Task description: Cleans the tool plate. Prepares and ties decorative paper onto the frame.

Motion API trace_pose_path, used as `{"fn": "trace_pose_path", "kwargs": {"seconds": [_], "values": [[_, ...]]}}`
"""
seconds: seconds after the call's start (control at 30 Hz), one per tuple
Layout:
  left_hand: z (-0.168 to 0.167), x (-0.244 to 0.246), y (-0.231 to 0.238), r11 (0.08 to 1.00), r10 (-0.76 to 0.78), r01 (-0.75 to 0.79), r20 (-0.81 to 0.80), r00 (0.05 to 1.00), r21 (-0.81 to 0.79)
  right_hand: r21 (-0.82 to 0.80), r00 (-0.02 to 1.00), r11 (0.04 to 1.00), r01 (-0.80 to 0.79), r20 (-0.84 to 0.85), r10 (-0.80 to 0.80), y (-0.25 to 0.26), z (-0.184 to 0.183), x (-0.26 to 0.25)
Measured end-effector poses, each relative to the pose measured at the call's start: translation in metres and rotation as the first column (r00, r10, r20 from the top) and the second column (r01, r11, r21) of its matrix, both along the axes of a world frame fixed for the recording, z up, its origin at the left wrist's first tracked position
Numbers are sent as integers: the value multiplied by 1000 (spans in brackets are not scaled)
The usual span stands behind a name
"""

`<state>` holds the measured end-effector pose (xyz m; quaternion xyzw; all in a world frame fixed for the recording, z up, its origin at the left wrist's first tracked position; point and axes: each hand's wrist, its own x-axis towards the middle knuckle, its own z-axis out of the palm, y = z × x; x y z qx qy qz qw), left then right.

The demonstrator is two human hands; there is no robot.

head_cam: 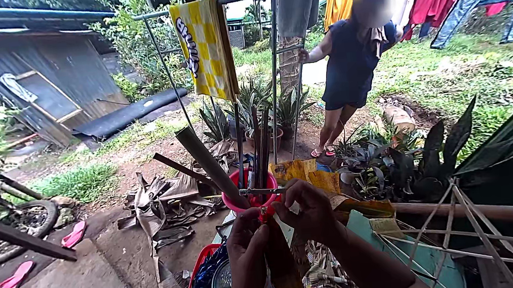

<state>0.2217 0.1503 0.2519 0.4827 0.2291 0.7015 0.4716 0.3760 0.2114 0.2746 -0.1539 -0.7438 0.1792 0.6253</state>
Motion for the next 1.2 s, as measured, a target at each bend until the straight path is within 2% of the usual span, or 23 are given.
{"fn": "trace_pose_path", "kwargs": {"seconds": [0.23,0.47,0.67,0.8,0.9,1.0,1.13,1.2], "values": [[9,4,-1,999,-50,50,6,999,13,-62,975,973,-222,-34,221,8,9,5],[10,6,-1,990,-134,131,52,990,50,-213,892,867,-451,-110,438,17,17,10],[12,8,-2,991,-125,128,96,988,-34,-273,934,893,-358,-106,342,21,16,9],[10,6,0,992,-102,109,97,990,-69,-242,962,931,-273,-96,257,24,11,1],[7,-1,7,982,-172,174,40,984,-69,-199,988,970,-139,-90,123,23,7,-1],[6,-11,17,960,-267,257,-86,960,-112,-162,997,987,-4,-76,-8,23,4,-1],[-1,-29,35,903,-429,411,-202,881,-127,-233,991,972,-2,-133,-30,26,7,7],[-3,-35,39,892,-452,439,-209,867,-108,-302,986,953,-33,-168,-19,30,7,15]]}}
